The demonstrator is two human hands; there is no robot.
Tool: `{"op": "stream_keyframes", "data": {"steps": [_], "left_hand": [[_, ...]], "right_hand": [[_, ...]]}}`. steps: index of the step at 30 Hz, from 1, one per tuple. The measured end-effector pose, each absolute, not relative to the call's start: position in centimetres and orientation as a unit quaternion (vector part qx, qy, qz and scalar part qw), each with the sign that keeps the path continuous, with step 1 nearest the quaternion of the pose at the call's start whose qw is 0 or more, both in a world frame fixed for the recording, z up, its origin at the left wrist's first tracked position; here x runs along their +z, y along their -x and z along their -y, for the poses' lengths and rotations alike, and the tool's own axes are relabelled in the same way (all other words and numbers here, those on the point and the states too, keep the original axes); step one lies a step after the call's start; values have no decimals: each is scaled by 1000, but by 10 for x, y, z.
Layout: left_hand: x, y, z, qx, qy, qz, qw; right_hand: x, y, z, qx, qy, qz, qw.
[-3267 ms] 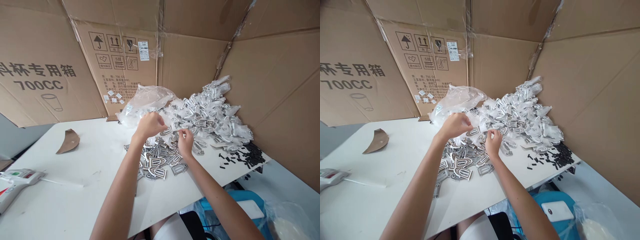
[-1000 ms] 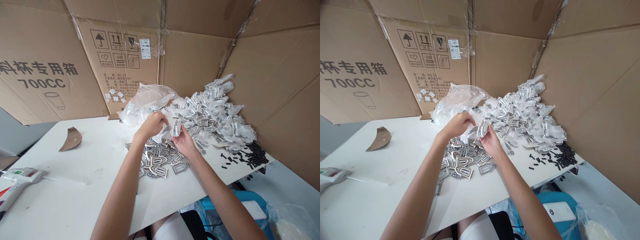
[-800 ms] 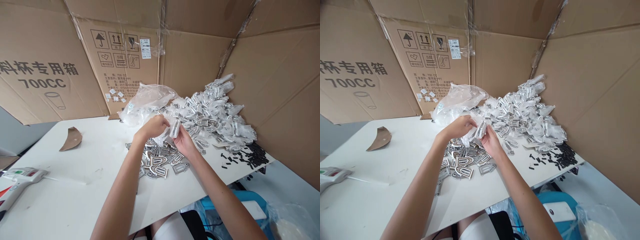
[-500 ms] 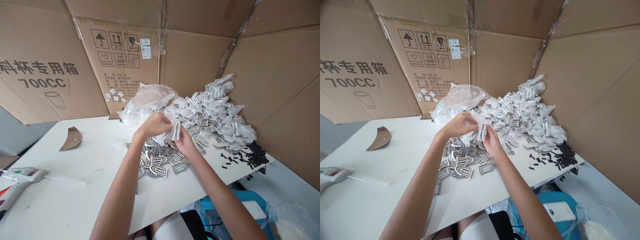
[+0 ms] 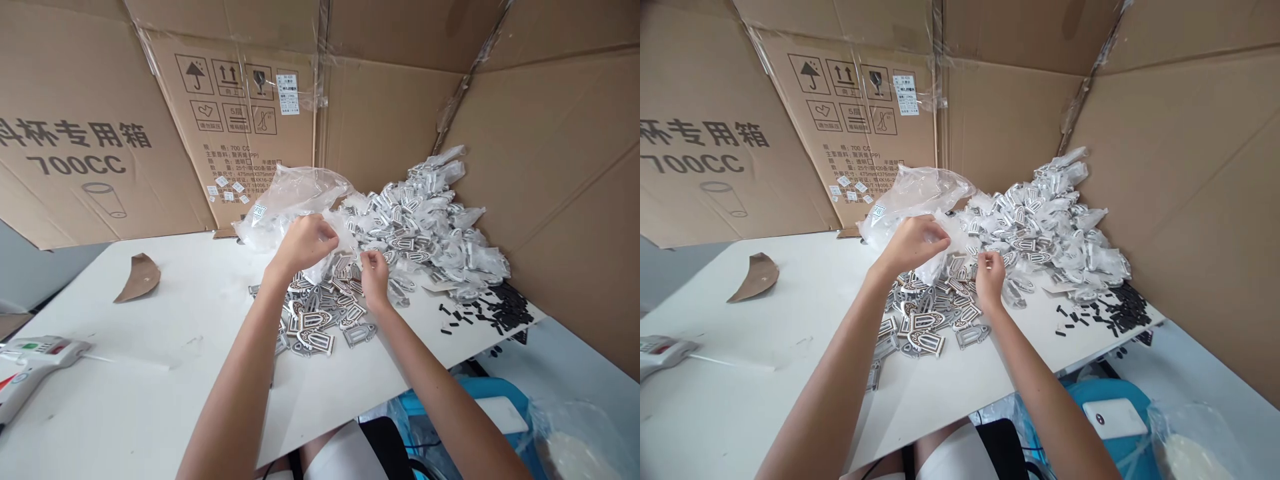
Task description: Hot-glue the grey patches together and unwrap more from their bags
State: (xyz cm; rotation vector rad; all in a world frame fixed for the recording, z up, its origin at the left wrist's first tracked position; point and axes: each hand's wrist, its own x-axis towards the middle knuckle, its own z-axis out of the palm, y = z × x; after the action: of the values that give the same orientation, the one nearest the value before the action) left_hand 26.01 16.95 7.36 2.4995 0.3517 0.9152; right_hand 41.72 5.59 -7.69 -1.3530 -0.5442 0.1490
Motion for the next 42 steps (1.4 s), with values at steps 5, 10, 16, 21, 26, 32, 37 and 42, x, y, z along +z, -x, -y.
{"op": "stream_keyframes", "data": {"steps": [5, 10, 16, 21, 26, 32, 37, 42], "left_hand": [[74, -260, -170, 366, -893, -149, 214], [77, -262, -169, 415, -854, -166, 268], [81, -261, -168, 414, -819, -178, 355], [83, -259, -168, 420, -800, -144, 404], [82, -256, -170, 371, -791, -151, 463], [81, -259, -171, 410, -785, -190, 424], [82, -261, -170, 461, -811, -217, 287], [79, -259, -171, 483, -807, -250, 230]], "right_hand": [[-88, -424, -59, -53, 757, 280, 588], [-100, -434, -64, -156, 848, 328, 387], [-110, -451, -65, -164, 848, 347, 365], [-111, -454, -64, -181, 824, 357, 402], [-103, -454, -61, -222, 796, 356, 437], [-88, -448, -56, -265, 745, 366, 491], [-77, -438, -53, -214, 709, 344, 577], [-68, -433, -54, -69, 613, 272, 738]]}}
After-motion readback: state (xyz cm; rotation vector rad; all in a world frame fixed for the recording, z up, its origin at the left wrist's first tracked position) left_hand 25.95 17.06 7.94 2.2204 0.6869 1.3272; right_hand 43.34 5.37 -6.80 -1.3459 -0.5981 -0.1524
